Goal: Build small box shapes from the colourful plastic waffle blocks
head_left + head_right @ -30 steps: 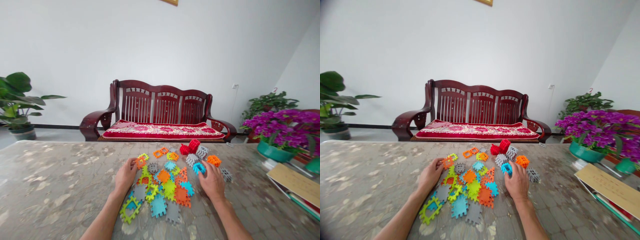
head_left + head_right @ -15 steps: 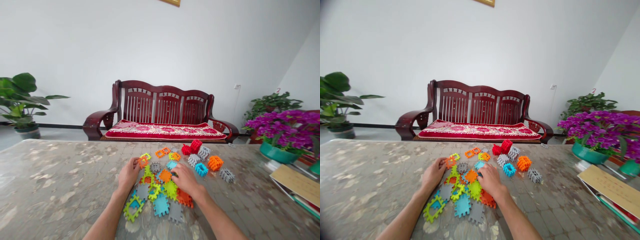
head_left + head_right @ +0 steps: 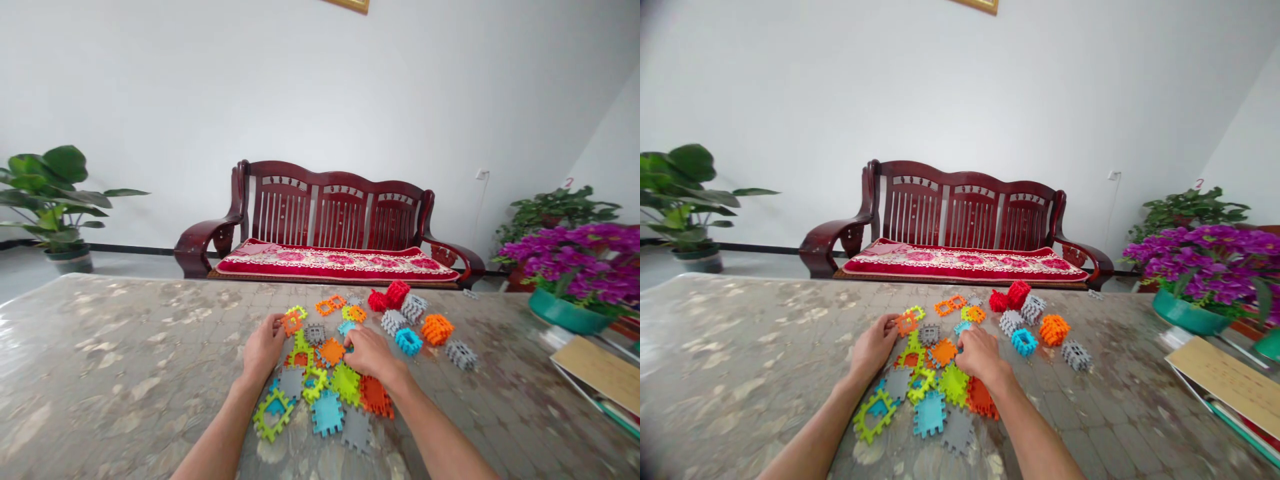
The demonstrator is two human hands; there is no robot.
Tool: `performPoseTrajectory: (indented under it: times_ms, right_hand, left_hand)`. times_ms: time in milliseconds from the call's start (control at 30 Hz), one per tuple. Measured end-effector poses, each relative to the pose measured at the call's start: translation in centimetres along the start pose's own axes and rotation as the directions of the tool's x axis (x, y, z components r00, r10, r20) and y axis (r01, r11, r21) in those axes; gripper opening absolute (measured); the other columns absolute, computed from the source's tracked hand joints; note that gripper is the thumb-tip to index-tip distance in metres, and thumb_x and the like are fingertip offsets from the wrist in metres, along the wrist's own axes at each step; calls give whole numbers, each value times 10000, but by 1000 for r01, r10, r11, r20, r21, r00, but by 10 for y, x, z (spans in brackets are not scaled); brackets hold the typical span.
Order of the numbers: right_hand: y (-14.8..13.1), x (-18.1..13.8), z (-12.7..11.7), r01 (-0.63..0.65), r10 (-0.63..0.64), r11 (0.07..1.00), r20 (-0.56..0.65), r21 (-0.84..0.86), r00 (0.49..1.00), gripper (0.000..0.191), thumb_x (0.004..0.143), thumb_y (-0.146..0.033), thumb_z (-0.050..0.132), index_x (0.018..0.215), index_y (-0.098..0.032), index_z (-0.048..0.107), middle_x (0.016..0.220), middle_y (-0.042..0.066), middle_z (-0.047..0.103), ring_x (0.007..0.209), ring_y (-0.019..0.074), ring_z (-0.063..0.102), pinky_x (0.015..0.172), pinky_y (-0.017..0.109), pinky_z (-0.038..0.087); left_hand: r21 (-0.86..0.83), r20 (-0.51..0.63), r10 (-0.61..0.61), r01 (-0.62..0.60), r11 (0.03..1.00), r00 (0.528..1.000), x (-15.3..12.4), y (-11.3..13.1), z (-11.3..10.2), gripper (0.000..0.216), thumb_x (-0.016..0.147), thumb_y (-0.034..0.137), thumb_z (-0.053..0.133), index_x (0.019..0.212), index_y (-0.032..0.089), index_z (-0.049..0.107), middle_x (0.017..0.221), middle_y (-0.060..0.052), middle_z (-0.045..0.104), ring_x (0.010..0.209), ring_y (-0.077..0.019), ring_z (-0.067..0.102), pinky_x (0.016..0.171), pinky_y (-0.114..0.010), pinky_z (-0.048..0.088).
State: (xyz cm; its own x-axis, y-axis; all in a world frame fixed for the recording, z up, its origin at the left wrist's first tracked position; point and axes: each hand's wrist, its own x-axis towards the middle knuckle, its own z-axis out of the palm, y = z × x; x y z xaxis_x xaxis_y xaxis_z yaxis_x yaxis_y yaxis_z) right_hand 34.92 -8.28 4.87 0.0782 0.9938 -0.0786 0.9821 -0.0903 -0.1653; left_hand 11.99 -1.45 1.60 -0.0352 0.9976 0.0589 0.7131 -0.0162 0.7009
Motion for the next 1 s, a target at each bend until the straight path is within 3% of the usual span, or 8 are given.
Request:
performPoseTrajectory:
  times_ms: [633,833,1000]
  right_hand:
    - [-13,2,-9,127,-117,985,84,-114,990,368,641,-170,635,997,-241,691,1100,67,656,1081,238,574,784,286,417]
    - [-15,8,-8,129,-127,986,26,-103,992,226,656,-145,612,840,-232,712,1003,58,696,982,226,617,724,275,415]
    - [0,10,-9,134,-135,990,-43,-30,990,272,724,-148,546,908,-262,709,1008,8,703,982,182,619,769,259,410]
  left_hand:
    - [-4,3,19,-19,1000,1000,3,-5,3,322,880,316,449,1147,262,622,1062,-17,750,985,-183,678,709,-247,448]
    - [-15,-1,17,-17,1000,1000,3,-4,2,312,883,316,461,1139,260,630,1065,-19,752,982,-185,682,704,-244,457]
    - [-24,-8,33,-33,999,999,3,-5,4,310,883,306,466,1144,262,627,1067,-15,750,982,-177,681,719,-241,459]
